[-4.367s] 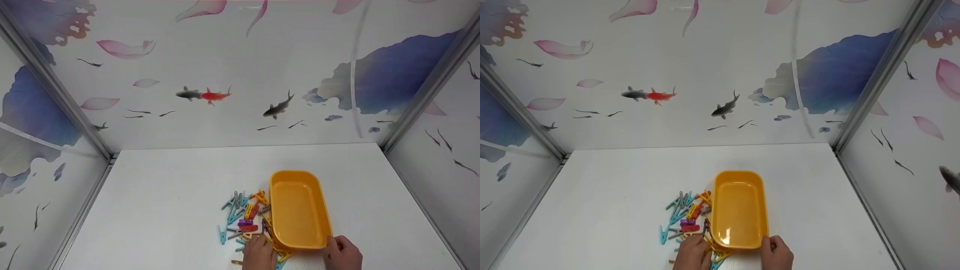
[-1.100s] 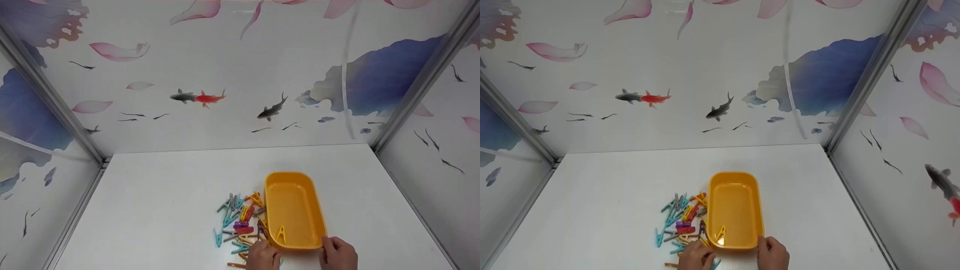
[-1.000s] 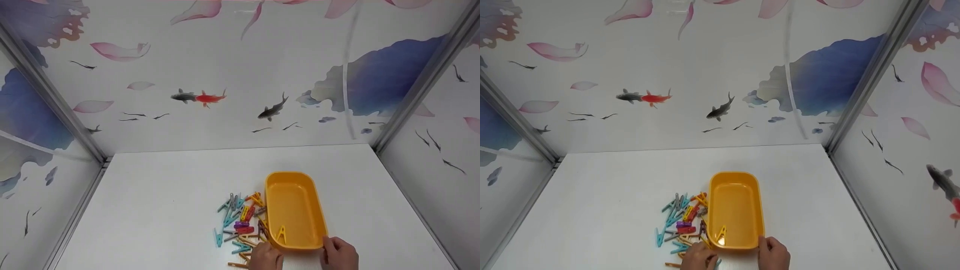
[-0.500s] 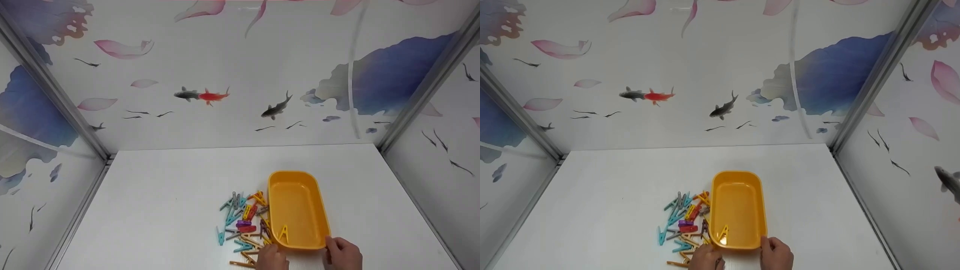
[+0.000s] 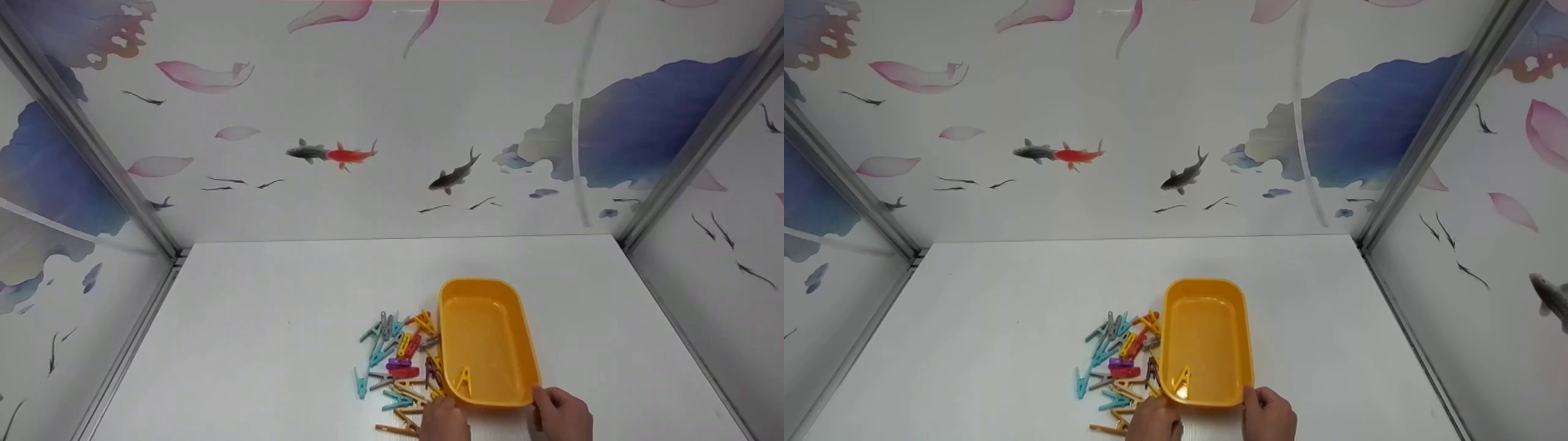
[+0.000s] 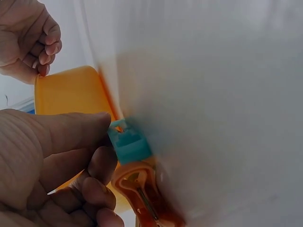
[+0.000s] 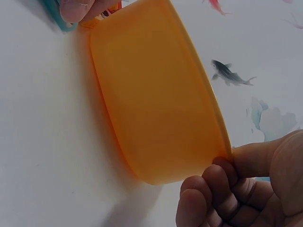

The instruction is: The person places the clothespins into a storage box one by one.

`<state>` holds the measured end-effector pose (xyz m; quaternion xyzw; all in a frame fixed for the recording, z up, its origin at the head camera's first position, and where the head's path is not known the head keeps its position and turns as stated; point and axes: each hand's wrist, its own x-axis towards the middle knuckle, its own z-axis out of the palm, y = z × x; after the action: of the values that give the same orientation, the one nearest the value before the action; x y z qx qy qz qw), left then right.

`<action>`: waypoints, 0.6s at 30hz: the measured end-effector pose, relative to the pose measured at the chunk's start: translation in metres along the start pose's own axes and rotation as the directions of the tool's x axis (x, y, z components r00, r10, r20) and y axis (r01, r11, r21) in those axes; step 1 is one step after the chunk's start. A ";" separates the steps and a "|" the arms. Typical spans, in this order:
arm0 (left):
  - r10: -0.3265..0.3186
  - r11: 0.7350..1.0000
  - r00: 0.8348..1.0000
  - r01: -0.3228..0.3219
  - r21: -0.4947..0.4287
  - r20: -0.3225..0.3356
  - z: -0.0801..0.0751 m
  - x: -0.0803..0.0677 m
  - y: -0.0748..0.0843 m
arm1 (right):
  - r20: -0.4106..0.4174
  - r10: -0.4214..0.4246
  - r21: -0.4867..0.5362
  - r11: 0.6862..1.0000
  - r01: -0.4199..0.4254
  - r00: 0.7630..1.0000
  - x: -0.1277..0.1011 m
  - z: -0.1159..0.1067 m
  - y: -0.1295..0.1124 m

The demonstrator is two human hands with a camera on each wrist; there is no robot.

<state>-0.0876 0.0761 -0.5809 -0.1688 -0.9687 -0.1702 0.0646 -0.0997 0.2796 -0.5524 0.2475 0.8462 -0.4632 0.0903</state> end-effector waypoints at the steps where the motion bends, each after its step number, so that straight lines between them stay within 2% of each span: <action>1: -0.012 1.000 0.999 0.012 -0.004 0.031 -0.001 0.001 0.000 | 0.002 0.000 -0.002 1.000 0.000 1.000 0.000 0.000 0.000; 4: -0.026 1.000 0.998 0.026 0.000 0.060 -0.002 0.001 0.001 | 0.007 0.006 -0.005 1.000 -0.006 1.000 0.000 0.000 -0.001; 7: 0.000 1.000 1.000 0.000 0.014 -0.003 -0.001 0.000 0.000 | 0.007 0.020 0.013 1.000 -0.020 1.000 0.000 0.000 -0.001; 10: 0.019 0.999 0.999 -0.021 -0.025 -0.050 -0.003 -0.002 -0.002 | 0.000 0.027 0.030 0.999 -0.027 1.000 -0.001 0.000 -0.001; 12: 0.018 0.997 0.999 -0.021 -0.074 -0.040 -0.005 -0.002 -0.004 | 0.001 0.027 0.038 0.999 -0.027 1.000 -0.001 0.000 -0.001; 15: 0.018 0.987 1.000 -0.017 -0.157 0.009 -0.011 -0.002 -0.008 | -0.001 0.020 0.037 0.999 -0.020 1.000 -0.002 0.000 -0.002; 18: 0.048 0.982 0.999 -0.042 -0.183 0.025 -0.018 -0.001 -0.011 | -0.003 0.019 0.036 0.999 -0.019 1.000 -0.003 0.000 -0.003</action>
<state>-0.0892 0.0593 -0.5681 -0.1983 -0.9458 -0.2541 0.0387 -0.0987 0.2772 -0.5493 0.2581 0.8354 -0.4770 0.0888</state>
